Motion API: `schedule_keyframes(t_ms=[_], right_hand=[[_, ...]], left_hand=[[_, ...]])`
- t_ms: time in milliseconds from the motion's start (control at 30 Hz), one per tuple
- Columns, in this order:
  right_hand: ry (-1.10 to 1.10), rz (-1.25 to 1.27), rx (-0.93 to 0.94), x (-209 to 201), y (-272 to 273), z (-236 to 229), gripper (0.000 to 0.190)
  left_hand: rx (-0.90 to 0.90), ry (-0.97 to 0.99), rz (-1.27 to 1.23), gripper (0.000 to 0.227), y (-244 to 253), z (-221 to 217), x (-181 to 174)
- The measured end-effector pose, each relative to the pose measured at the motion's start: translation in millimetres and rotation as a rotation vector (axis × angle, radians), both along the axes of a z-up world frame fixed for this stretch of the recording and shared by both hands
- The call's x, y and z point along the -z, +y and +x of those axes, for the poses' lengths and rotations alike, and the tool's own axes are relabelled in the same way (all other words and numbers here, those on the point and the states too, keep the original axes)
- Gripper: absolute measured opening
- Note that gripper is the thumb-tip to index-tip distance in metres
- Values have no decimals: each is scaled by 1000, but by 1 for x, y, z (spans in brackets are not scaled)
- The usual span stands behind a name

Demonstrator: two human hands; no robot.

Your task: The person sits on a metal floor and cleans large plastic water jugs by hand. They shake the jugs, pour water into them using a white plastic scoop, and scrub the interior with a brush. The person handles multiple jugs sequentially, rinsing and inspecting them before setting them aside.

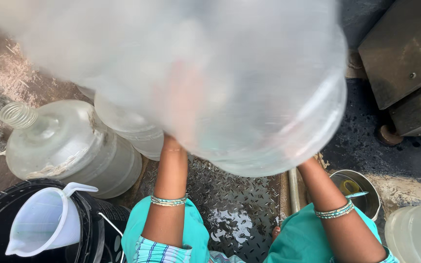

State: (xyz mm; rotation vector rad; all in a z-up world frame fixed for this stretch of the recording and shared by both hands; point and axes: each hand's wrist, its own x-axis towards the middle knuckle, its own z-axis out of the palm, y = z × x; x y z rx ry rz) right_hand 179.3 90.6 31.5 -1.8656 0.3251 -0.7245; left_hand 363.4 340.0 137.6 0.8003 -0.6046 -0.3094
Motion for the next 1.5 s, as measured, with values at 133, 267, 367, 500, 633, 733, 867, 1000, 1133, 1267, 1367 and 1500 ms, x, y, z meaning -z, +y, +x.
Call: schedule_keyframes(t_ms=[133, 267, 367, 500, 633, 733, 867, 1000, 1133, 1267, 1367, 1500], right_hand=[[-8, -95, 19, 7, -1, 10, 75], [-50, -83, 41, 13, 7, 16, 76], [-76, -72, 55, -1, 8, 13, 76], [-206, -95, 149, -51, -15, 22, 77], [-194, -192, 263, -60, 21, 16, 77], [-104, -269, 195, -46, 65, 25, 78], [-199, -243, 230, -68, 29, 32, 78], [-262, -160, 326, -78, 13, 28, 79], [-134, -252, 209, -51, 67, 33, 79], [-235, -201, 252, -74, 34, 42, 80], [-267, -133, 314, -78, 13, 34, 80], [-63, -202, 237, -38, 38, 19, 81]], left_hand=[[34, 46, -132, 66, 3, 3, 1], [-32, 20, -62, 67, -1, -11, -1], [-27, -72, 116, 68, -11, -30, 6], [-46, 216, 247, 70, -51, -45, 26], [311, 811, 46, 67, -99, -75, 74], [368, 883, -153, 61, -117, -75, 110], [463, 867, -77, 60, -121, -62, 135], [503, 795, -107, 63, -119, -62, 124], [368, 793, -93, 60, -117, -74, 113], [402, 830, -38, 57, -116, -63, 116], [431, 889, 16, 57, -117, -57, 125], [264, 949, 248, 54, -122, -68, 129]])
